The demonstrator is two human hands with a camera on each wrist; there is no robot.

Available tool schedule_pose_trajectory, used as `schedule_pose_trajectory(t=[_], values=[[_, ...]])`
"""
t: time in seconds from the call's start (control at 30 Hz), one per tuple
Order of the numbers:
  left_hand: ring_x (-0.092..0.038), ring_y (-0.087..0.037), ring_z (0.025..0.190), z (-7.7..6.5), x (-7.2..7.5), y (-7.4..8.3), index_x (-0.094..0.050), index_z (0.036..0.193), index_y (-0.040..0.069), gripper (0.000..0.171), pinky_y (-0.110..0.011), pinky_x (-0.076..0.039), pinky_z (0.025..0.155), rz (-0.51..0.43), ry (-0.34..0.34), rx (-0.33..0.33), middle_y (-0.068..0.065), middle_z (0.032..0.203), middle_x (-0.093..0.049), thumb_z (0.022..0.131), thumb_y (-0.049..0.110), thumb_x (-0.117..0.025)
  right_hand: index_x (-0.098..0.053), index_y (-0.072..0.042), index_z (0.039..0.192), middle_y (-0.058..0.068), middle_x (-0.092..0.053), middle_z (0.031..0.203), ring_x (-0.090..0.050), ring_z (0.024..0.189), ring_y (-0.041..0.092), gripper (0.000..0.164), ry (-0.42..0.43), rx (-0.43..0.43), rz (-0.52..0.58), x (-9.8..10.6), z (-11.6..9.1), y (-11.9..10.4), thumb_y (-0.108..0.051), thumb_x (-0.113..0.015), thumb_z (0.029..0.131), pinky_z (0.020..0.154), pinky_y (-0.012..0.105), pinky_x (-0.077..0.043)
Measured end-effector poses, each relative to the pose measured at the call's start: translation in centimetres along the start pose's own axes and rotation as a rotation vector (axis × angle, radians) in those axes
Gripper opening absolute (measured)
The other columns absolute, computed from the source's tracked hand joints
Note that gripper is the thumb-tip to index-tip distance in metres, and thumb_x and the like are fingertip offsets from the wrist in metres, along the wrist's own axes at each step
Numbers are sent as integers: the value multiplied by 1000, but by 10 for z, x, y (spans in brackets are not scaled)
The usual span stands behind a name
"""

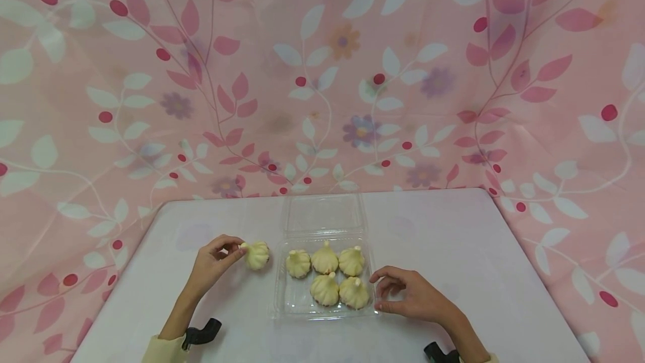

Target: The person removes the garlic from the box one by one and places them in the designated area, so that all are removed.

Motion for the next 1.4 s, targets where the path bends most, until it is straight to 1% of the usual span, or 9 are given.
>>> schedule_pose_trajectory(t=[0.17, 0.33, 0.53, 0.67, 0.9, 1.03, 1.2, 1.4], values=[[-56, -14, 80, 0, -2, -6, -72, 98, 14, 17, -26, -47, 64, 44, 3, 8, 4, 83, -60, 83, 12, -81, -60, -7, 122, 5, -70, 93, -65, 82, 16, 39, 1, -6, 3, 0, 0, 1, -13, -77, 87, 72, 38, -54], [-55, -13, 78, 0, -6, -10, -72, 96, 13, 16, -25, -46, 60, 60, 13, 18, 4, 81, -59, 82, 13, -81, -60, -7, 122, 4, -71, 94, -65, 83, 16, 40, 4, -11, -2, 0, 0, 2, -15, -77, 87, 73, 38, -54], [-53, -12, 73, 0, -9, -9, -72, 94, 12, 16, -24, -44, 57, 100, 35, 17, 4, 79, -58, 82, 13, -82, -59, -6, 122, 1, -70, 93, -66, 82, 16, 39, 2, -6, 3, -1, 0, 1, -13, -77, 87, 72, 36, -54], [-52, -12, 71, 0, -11, -10, -72, 94, 11, 16, -24, -43, 57, 125, 35, 12, 3, 78, -58, 82, 12, -82, -59, -6, 122, -2, -70, 93, -66, 82, 17, 39, 3, -10, 4, -1, 0, 0, -14, -77, 87, 72, 34, -54], [-51, -14, 69, 1, -12, -11, -72, 95, 11, 16, -24, -42, 54, 120, 39, 0, 2, 77, -58, 82, 11, -81, -59, -7, 122, -2, -69, 92, -66, 80, 17, 40, 4, -20, 16, -1, -1, 1, -16, -76, 88, 71, 34, -54], [-51, -14, 70, 1, -13, -11, -72, 96, 11, 16, -23, -42, 54, 115, 43, 12, 4, 77, -58, 82, 11, -81, -59, -6, 122, 1, -69, 91, -66, 80, 17, 39, 8, -9, 22, -1, -1, 0, -14, -76, 88, 71, 34, -54], [-52, -14, 70, 2, -13, -11, -72, 98, 11, 16, -22, -42, 54, 120, 46, 28, 2, 77, -58, 84, 11, -80, -59, -6, 122, 5, -69, 91, -65, 80, 16, 38, 12, 2, 24, 0, -1, -1, -12, -76, 88, 70, 33, -54], [-53, -13, 69, 2, -13, -9, -71, 101, 9, 18, -23, -43, 54, 122, 42, 30, 1, 77, -58, 85, 12, -79, -59, -6, 122, 6, -69, 91, -65, 80, 17, 39, 17, -15, 9, -1, -2, 4, -9, -76, 87, 70, 34, -54]])
Point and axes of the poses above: each hand's wrist, its own z-axis towards the middle knuckle, its own x-axis out of the back of the hand, y = z × x, the point moved 4 cm from there along z, towards the middle knuckle
